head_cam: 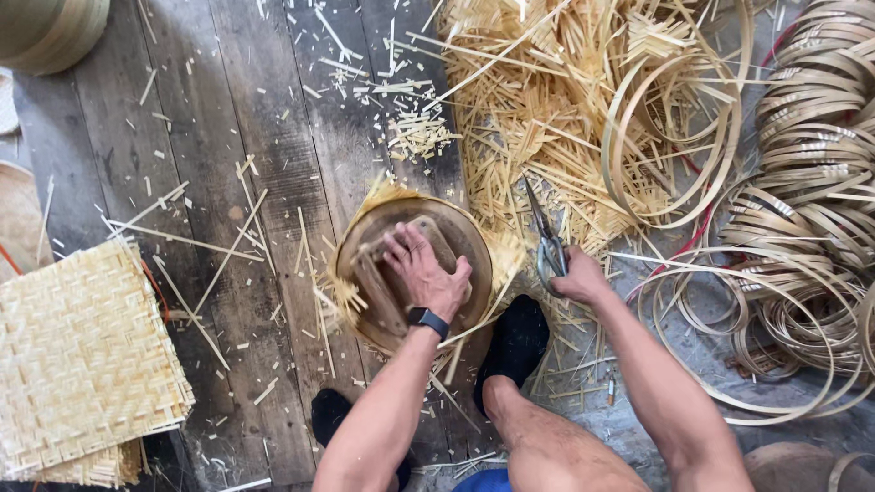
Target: The person weaves bamboo strips to create basket components, using shears to trim excess material from the edges and fitting circular frames onto woven mats.
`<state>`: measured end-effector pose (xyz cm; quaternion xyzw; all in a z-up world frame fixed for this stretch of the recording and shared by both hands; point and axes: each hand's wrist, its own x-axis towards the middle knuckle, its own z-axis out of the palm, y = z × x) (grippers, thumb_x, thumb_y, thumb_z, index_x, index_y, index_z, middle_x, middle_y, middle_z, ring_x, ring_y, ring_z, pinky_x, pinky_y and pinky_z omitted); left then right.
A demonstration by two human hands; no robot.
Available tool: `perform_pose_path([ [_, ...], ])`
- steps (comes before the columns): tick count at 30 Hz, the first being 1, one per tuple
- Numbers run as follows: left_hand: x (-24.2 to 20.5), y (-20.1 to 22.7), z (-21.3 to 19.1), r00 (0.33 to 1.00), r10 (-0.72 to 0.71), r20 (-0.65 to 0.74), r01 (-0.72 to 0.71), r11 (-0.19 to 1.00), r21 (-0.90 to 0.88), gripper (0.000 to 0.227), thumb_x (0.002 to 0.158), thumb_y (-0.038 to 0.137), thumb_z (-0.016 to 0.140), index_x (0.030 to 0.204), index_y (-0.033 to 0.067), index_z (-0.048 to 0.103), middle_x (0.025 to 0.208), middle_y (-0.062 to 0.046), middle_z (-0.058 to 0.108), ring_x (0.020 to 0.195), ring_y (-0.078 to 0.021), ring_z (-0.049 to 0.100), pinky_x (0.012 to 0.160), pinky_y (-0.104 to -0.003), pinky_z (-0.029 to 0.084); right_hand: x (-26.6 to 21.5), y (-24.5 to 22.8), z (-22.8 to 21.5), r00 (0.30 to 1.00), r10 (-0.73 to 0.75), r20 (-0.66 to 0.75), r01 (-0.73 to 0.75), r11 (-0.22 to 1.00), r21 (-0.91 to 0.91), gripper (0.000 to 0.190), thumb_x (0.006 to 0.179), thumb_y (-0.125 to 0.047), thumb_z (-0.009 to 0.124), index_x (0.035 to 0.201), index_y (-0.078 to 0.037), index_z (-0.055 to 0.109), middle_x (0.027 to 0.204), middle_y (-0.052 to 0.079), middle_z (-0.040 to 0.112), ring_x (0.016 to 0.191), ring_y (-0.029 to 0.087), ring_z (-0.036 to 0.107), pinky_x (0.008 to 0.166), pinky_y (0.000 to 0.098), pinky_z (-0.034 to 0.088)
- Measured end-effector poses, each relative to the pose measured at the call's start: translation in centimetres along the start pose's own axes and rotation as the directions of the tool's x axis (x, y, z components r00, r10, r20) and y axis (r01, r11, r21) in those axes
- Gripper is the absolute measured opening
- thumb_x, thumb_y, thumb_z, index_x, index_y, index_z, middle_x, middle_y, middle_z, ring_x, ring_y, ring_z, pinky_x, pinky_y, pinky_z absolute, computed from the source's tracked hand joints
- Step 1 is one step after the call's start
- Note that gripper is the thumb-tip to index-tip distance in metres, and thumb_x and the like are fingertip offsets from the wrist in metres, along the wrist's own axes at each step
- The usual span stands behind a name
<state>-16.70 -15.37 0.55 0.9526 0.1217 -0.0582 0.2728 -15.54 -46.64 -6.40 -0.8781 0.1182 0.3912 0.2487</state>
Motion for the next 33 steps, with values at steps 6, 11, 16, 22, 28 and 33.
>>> perform_pose_path([
  [6,-1.6,-1.8,0.7,0.969,0.248,0.010,-0.248,0.968,-0.048,0.099,0.084,0.023,0.070,0.164,0.0075,0.014,0.173,-0.014,0.014,0.160,-0.0408,0.007,0.127,-0.062,0.012,-5.8,-2.9,-1.8,0.986,-0.136,-0.091,0.119,0.977,-0.178,0.052,0.085,-0.049,0.073,0.095,0.002,0.065,0.083,0.015,0.068,0.080,0.029,0.068,0.078,0.0435,0.055],
  [11,-1.5,-1.7,0.2,0.972,0.236,0.016,-0.231,0.962,-0.147,0.095,0.086,0.017,0.069,0.163,0.0080,0.015,0.171,-0.013,0.015,0.159,-0.0393,0.007,0.126,-0.062,0.011,-5.1,-8.8,-1.3,0.834,-0.500,-0.231,0.359,0.812,-0.460,0.065,0.087,-0.056,0.067,0.113,0.004,0.062,0.105,0.024,0.063,0.099,0.036,0.062,0.086,0.0463,0.053],
  [16,-1.5,-1.2,-0.5,0.975,0.218,0.033,-0.211,0.965,-0.158,0.096,0.084,0.016,0.071,0.163,0.0098,0.016,0.171,-0.011,0.016,0.159,-0.0370,0.006,0.127,-0.059,0.009,-3.7,-10.9,0.4,0.905,-0.368,-0.215,0.243,0.860,-0.448,0.065,0.089,-0.054,0.063,0.116,0.005,0.061,0.109,0.024,0.063,0.105,0.035,0.062,0.088,0.0467,0.054],
  [22,-1.5,-1.0,-1.0,0.979,0.201,0.024,-0.192,0.959,-0.206,0.098,0.078,0.010,0.071,0.162,0.0127,0.022,0.171,-0.009,0.021,0.160,-0.0356,0.008,0.128,-0.058,0.009,-2.0,-9.0,-0.1,0.944,-0.284,-0.169,0.166,0.849,-0.501,0.046,0.102,-0.040,0.049,0.117,0.000,0.065,0.108,0.020,0.067,0.089,0.027,0.070,0.078,0.0421,0.060],
  [28,-1.4,-0.8,-1.6,0.979,0.199,0.037,-0.183,0.947,-0.264,0.103,0.068,0.004,0.074,0.159,0.0134,0.025,0.170,-0.011,0.021,0.159,-0.0378,0.007,0.129,-0.057,0.009,0.5,-13.1,0.1,0.707,-0.599,-0.376,0.223,0.693,-0.685,0.063,0.082,-0.061,0.057,0.092,0.001,0.068,0.083,0.016,0.066,0.076,0.025,0.065,0.067,0.0396,0.057],
  [33,-1.8,-2.7,-2.7,0.931,0.293,0.218,-0.245,0.944,-0.222,0.100,0.068,0.003,0.075,0.156,0.0185,0.030,0.170,-0.008,0.023,0.159,-0.0339,0.010,0.129,-0.054,0.009,-1.0,-9.4,-2.5,0.973,-0.227,-0.031,0.166,0.791,-0.588,0.054,0.105,-0.049,0.040,0.114,-0.004,0.067,0.102,0.017,0.068,0.089,0.025,0.068,0.082,0.0402,0.058],
])
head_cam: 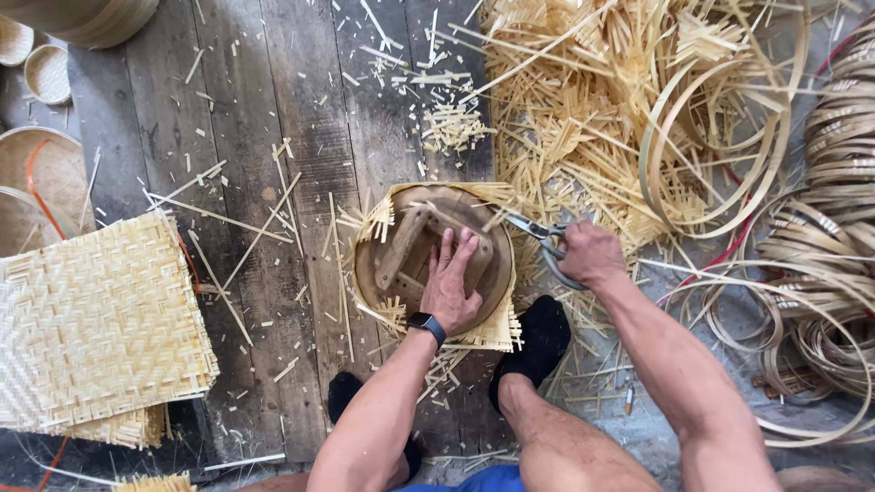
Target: The person weaves bamboo strips to create basket components, using shears to trim excess material from the edges and fitting circular frames onto woven mats.
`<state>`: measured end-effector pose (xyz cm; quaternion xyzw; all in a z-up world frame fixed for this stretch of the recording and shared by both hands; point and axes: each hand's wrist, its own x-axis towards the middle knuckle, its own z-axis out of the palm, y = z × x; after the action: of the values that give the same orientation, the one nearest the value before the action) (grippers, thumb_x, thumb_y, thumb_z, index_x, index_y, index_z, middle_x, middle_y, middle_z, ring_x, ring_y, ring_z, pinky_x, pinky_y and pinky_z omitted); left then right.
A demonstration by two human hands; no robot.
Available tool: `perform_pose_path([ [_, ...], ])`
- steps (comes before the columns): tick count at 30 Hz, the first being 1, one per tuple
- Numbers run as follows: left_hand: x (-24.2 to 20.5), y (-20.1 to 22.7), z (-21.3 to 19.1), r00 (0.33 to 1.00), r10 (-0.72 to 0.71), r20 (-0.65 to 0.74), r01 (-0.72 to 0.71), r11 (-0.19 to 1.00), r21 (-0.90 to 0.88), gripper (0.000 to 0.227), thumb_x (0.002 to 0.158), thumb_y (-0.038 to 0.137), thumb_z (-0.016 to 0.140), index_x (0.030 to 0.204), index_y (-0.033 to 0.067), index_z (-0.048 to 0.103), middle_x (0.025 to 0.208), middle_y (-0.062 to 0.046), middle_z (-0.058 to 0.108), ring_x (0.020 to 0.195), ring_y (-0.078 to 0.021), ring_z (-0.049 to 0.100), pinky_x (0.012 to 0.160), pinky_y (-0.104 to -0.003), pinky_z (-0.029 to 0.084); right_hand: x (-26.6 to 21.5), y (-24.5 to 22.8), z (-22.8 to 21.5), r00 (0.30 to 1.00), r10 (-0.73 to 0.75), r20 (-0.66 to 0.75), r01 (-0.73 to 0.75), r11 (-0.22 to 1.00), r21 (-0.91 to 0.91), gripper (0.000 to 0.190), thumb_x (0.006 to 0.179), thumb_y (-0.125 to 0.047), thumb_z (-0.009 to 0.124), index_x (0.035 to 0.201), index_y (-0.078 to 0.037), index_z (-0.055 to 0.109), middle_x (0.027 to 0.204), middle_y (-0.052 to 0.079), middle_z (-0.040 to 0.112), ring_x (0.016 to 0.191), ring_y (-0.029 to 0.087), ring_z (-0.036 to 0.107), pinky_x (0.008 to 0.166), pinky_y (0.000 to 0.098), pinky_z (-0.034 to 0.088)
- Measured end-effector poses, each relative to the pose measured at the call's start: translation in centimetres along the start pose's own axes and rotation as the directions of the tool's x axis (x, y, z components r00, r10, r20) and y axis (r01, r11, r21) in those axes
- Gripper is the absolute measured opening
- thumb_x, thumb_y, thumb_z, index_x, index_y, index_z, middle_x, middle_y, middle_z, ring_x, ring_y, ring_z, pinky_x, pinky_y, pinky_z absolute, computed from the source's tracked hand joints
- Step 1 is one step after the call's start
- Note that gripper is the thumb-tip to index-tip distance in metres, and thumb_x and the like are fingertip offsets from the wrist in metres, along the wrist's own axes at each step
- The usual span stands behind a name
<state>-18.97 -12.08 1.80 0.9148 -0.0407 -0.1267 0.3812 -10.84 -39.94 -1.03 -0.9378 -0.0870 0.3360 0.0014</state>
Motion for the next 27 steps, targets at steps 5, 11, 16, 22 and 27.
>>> perform_pose_path([
  [5,-0.5,0.1,-0.5,0.999,0.042,0.022,-0.041,0.999,-0.025,0.100,0.068,0.004,0.077,0.155,0.0185,0.031,0.169,-0.007,0.027,0.159,-0.0327,0.010,0.130,-0.053,0.009,1.3,-2.1,0.1,0.912,-0.160,-0.378,0.123,0.985,-0.120,0.068,0.087,-0.063,0.058,0.107,0.001,0.066,0.094,0.020,0.065,0.088,0.028,0.062,0.078,0.0442,0.055],
  [11,-0.5,0.0,-1.9,0.987,0.069,0.147,-0.069,0.998,-0.010,0.099,0.065,0.004,0.077,0.153,0.0164,0.035,0.167,-0.009,0.028,0.158,-0.0331,0.012,0.128,-0.053,0.010,2.4,-2.4,-1.3,0.997,-0.067,-0.045,0.066,0.997,-0.033,0.045,0.096,-0.044,0.058,0.114,-0.003,0.066,0.100,0.016,0.066,0.086,0.025,0.066,0.075,0.0388,0.057],
  [16,-1.3,-0.8,-3.1,0.957,0.169,0.235,-0.163,0.986,-0.042,0.091,0.065,0.003,0.074,0.150,0.0164,0.043,0.165,-0.006,0.035,0.158,-0.0312,0.017,0.129,-0.052,0.013,0.4,0.0,-0.1,0.978,-0.112,-0.174,0.098,0.991,-0.086,0.051,0.096,-0.053,0.060,0.105,-0.004,0.068,0.096,0.015,0.064,0.084,0.024,0.064,0.076,0.0382,0.057],
  [22,-1.3,-1.0,-3.2,0.954,0.175,0.245,-0.165,0.984,-0.060,0.093,0.064,0.002,0.072,0.151,0.0158,0.042,0.166,-0.006,0.035,0.159,-0.0313,0.016,0.130,-0.053,0.013,4.1,-3.3,-0.5,0.839,-0.233,-0.493,0.191,0.972,-0.134,0.058,0.075,-0.056,0.068,0.087,0.002,0.069,0.074,0.016,0.062,0.073,0.027,0.062,0.068,0.0426,0.057],
  [27,-2.4,-1.5,-3.2,0.947,0.162,0.278,-0.195,0.976,0.095,0.087,0.069,0.018,0.073,0.151,0.0195,0.044,0.168,-0.011,0.030,0.157,-0.0324,0.015,0.127,-0.054,0.011,2.6,-0.1,1.2,0.977,-0.137,-0.162,0.126,0.989,-0.078,0.040,0.100,-0.038,0.052,0.100,-0.003,0.070,0.082,0.013,0.063,0.072,0.023,0.064,0.062,0.0390,0.057],
])
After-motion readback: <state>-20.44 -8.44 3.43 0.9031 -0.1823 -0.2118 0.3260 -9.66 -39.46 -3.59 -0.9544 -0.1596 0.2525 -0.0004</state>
